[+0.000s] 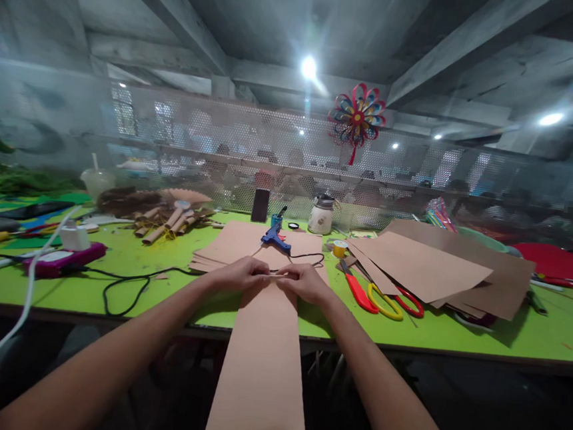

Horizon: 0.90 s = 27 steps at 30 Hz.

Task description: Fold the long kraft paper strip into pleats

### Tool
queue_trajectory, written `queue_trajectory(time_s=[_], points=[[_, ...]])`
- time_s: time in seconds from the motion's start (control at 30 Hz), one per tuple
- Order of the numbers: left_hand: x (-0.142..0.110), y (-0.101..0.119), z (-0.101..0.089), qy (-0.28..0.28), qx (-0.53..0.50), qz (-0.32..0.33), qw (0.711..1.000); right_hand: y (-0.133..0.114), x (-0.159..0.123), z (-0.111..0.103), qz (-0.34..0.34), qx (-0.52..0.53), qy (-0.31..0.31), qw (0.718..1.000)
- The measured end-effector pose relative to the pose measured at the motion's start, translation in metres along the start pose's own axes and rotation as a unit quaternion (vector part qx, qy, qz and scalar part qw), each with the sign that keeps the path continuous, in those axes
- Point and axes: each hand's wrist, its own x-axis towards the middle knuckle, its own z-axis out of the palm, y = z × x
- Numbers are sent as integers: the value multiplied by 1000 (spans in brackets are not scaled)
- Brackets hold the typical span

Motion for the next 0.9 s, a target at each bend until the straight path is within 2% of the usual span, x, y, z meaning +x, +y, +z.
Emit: queue_trajectory(time_s=[0.17, 0.4, 0.67, 0.9], points=[[0, 1, -1, 7, -6, -8, 1000, 10, 3, -3, 40, 55, -3, 998], [0, 1, 0, 12, -11, -9, 1000, 13, 4, -3, 37, 98, -10, 994], [-1, 5, 2, 59, 66, 12, 996, 11, 3, -1, 52, 143, -12, 988], [0, 4, 2, 42, 42, -4, 998, 9, 3, -3, 65, 170, -33, 983]])
